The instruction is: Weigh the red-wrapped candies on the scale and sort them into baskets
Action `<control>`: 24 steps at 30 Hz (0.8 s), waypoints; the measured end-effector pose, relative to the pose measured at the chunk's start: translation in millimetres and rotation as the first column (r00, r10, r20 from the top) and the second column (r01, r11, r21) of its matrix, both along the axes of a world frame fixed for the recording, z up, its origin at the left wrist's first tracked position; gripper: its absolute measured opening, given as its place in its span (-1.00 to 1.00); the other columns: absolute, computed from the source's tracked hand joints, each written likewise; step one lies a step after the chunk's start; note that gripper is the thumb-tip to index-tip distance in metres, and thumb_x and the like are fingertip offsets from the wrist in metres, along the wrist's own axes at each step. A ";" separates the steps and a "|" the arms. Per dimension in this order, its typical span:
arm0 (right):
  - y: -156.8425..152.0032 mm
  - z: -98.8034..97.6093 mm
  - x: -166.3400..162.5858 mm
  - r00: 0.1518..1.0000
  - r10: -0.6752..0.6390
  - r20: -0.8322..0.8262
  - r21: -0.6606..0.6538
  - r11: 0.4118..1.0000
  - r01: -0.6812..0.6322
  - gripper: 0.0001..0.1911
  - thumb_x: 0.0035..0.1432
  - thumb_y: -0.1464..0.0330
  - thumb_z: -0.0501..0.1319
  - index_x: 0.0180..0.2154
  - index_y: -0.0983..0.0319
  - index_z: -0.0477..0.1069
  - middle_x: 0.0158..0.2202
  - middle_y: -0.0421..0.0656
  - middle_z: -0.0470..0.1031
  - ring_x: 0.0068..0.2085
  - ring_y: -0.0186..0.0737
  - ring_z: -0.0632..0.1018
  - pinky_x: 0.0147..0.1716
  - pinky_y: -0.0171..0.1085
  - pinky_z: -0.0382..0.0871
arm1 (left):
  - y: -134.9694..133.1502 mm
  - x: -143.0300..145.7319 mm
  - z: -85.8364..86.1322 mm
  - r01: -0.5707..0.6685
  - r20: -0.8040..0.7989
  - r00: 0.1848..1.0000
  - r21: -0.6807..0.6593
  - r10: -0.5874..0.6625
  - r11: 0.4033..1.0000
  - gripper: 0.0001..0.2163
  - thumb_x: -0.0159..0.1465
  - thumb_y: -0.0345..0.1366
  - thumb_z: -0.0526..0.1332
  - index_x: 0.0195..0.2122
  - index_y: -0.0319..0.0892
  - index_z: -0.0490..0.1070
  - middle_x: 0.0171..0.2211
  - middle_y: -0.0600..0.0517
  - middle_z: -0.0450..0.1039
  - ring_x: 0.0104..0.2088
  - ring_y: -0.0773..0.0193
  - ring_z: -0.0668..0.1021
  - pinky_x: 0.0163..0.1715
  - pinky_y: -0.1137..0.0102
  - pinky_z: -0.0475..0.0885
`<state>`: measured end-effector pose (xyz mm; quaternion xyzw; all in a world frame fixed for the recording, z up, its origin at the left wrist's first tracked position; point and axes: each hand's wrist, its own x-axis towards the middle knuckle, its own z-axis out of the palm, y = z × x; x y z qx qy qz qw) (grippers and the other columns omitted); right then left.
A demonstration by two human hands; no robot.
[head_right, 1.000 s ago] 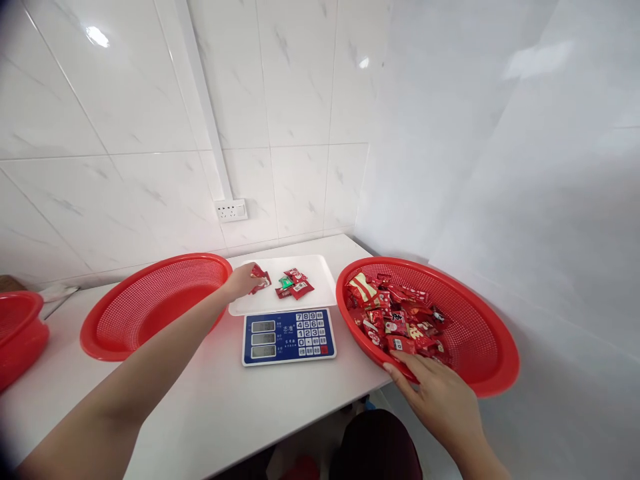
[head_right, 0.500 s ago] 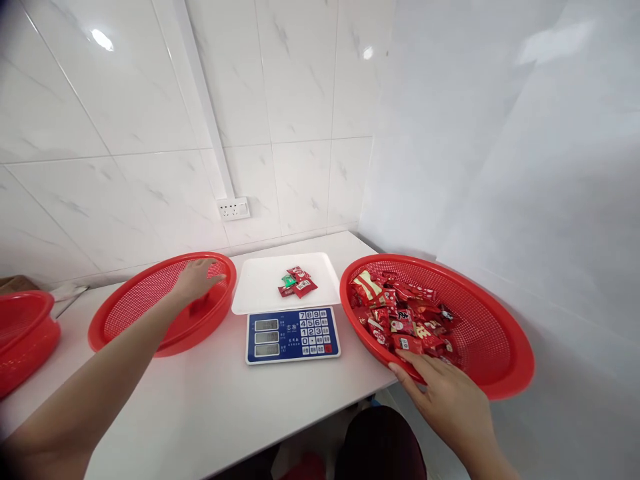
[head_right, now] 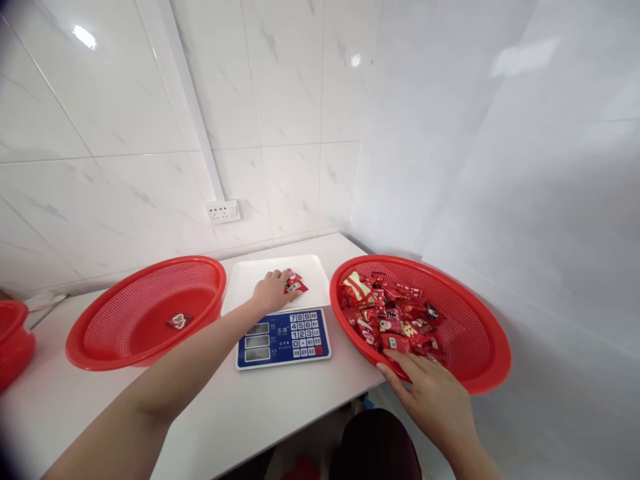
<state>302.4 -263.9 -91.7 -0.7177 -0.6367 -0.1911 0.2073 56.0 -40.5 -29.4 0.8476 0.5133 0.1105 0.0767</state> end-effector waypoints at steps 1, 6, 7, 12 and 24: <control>0.0 0.0 0.1 1.000 -0.001 0.005 0.003 1.000 0.001 -0.55 0.16 0.02 0.00 -0.24 0.09 0.56 -0.31 -0.19 0.61 -0.29 -0.12 0.59 -0.28 -0.19 0.48 | 0.5 0.3 0.0 -0.001 -0.003 1.000 -0.003 0.001 1.000 -0.54 0.23 -0.04 0.13 0.08 -0.18 0.24 0.07 -0.13 0.28 0.05 0.04 0.36 -0.02 0.04 0.30; 0.4 -2.0 1.9 1.000 -0.006 0.016 -0.003 1.000 0.006 -0.53 0.14 0.00 -0.01 -0.24 0.09 0.56 -0.32 -0.18 0.61 -0.30 -0.09 0.60 -0.27 -0.15 0.49 | 5.9 -3.4 1.9 -0.010 0.026 1.000 -0.079 0.012 0.997 -0.67 0.26 -0.19 0.14 0.02 -0.18 0.30 0.03 -0.09 0.32 -0.06 0.15 0.45 -0.10 0.12 0.40; 0.6 -2.3 2.1 1.000 -0.005 0.010 0.000 1.000 0.005 -0.53 0.14 0.00 -0.01 -0.24 0.09 0.56 -0.32 -0.17 0.61 -0.29 -0.08 0.60 -0.27 -0.15 0.49 | 7.4 -4.7 2.5 -0.008 0.043 0.999 -0.101 0.012 0.995 -0.69 0.27 -0.20 0.14 0.01 -0.18 0.31 0.02 -0.08 0.33 -0.08 0.17 0.46 -0.11 0.14 0.41; 0.7 -3.7 2.2 1.000 -0.003 0.000 0.003 1.000 0.003 -0.53 0.15 0.00 -0.02 -0.24 0.08 0.56 -0.33 -0.18 0.61 -0.28 -0.09 0.59 -0.24 -0.14 0.48 | 12.7 -16.1 8.0 -0.009 0.166 0.985 -0.183 0.040 0.983 -0.71 0.27 -0.21 0.15 -0.02 -0.20 0.33 -0.03 -0.07 0.37 -0.12 0.20 0.48 -0.16 0.18 0.44; 0.7 -8.6 5.5 0.999 0.026 0.030 0.015 1.000 -0.027 -0.48 0.17 -0.01 -0.06 -0.22 0.13 0.55 -0.32 -0.16 0.60 -0.29 -0.06 0.58 -0.28 -0.15 0.46 | 21.6 -131.2 46.0 -0.282 0.296 0.909 -0.081 0.293 0.956 -0.74 0.27 -0.23 0.14 -0.06 -0.23 0.33 -0.18 -0.02 0.43 -0.27 0.28 0.52 -0.27 0.28 0.47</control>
